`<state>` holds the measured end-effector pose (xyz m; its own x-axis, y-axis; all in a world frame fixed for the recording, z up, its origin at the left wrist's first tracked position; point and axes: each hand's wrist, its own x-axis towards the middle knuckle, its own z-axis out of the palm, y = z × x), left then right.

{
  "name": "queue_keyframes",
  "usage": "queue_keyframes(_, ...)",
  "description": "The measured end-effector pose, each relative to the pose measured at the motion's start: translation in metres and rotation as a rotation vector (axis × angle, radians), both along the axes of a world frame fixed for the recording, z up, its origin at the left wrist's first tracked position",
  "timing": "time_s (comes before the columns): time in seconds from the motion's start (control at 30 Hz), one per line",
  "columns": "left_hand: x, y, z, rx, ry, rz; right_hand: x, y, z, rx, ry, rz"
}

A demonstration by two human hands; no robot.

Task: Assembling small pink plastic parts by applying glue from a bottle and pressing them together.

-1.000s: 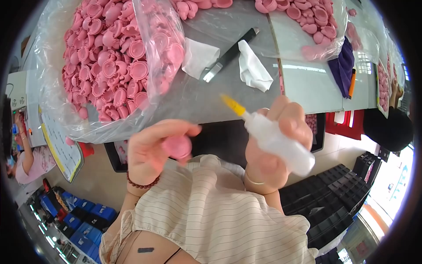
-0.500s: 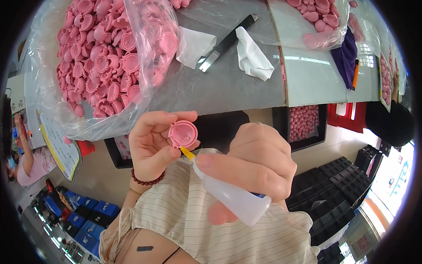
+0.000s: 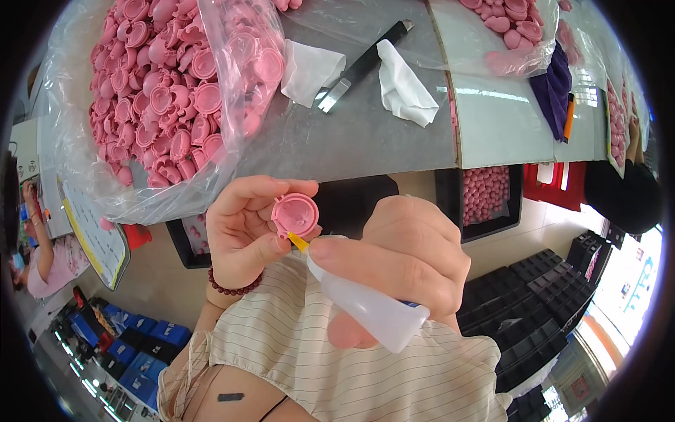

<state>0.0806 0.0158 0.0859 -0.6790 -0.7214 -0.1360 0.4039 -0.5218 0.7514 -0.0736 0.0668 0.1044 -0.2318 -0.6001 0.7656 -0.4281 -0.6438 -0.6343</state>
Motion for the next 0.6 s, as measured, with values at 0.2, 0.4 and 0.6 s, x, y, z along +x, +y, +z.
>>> queue_keyframes(0.2,-0.0007,-0.0012,-0.0005,-0.039,0.001,0.001,-0.0025,0.0016,-0.0004,-0.008,-0.043,-0.036)
queue_keyframes(0.4,-0.0007,-0.0026,-0.0026,-0.073,0.010,-0.010,-0.0015,-0.0002,-0.0008,0.043,-0.008,-0.004)
queue_keyframes(0.6,0.0031,-0.0057,-0.0043,-0.100,0.061,-0.082,-0.0053,-0.0003,-0.0026,0.014,0.006,0.028)
